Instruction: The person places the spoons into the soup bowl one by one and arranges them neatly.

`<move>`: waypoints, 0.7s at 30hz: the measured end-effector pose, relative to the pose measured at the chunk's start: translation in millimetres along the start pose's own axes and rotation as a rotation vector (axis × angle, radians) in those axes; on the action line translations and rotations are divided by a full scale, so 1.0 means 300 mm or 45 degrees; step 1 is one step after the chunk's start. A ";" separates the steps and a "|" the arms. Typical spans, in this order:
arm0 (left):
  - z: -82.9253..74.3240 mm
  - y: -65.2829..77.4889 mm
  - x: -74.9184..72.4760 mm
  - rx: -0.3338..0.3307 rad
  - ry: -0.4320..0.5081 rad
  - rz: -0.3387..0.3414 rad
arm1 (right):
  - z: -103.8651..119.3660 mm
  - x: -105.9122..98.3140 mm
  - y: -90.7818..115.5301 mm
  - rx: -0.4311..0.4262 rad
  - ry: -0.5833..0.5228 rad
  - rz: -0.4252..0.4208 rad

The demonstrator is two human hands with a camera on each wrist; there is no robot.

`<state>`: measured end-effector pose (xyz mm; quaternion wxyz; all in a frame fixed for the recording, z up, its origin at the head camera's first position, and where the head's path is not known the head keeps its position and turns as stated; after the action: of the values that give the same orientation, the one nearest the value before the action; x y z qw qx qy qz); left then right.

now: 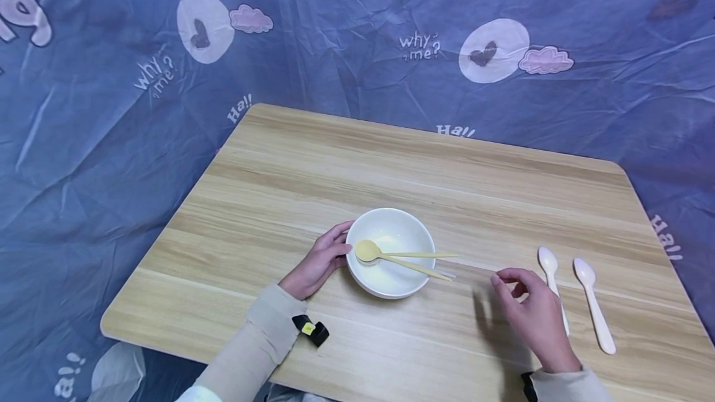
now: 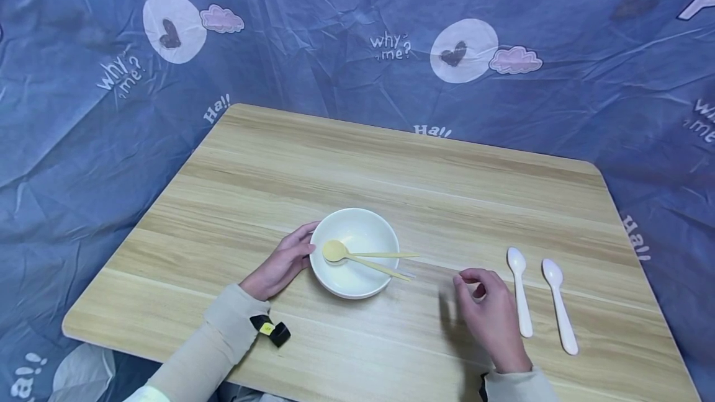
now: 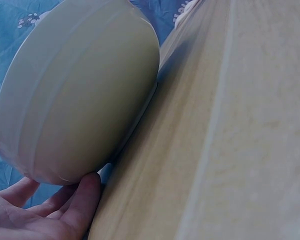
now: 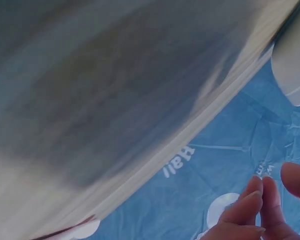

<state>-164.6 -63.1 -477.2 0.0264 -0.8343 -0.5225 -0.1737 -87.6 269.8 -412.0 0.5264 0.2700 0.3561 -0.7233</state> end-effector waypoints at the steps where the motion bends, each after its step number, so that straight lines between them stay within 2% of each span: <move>1: -0.001 0.000 0.000 0.001 0.000 -0.001 | -0.005 -0.003 0.001 0.010 0.006 0.001; 21: -0.002 0.002 -0.001 0.003 -0.009 0.001 | -0.133 -0.068 0.023 0.120 0.219 0.014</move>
<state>-164.5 -63.6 -476.5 0.0255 -0.8351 -0.5225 -0.1700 -74.2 311.9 -421.9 0.4846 0.3577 0.3640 -0.7105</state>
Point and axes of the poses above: each hand's wrist, its own y-axis away from the middle knuckle, its own x-axis out of the palm, z = x × y, the point moved 5 cm from there along -y, towards the middle knuckle, and after that the axes turned 2 degrees about -y, right-handed, at the moved point
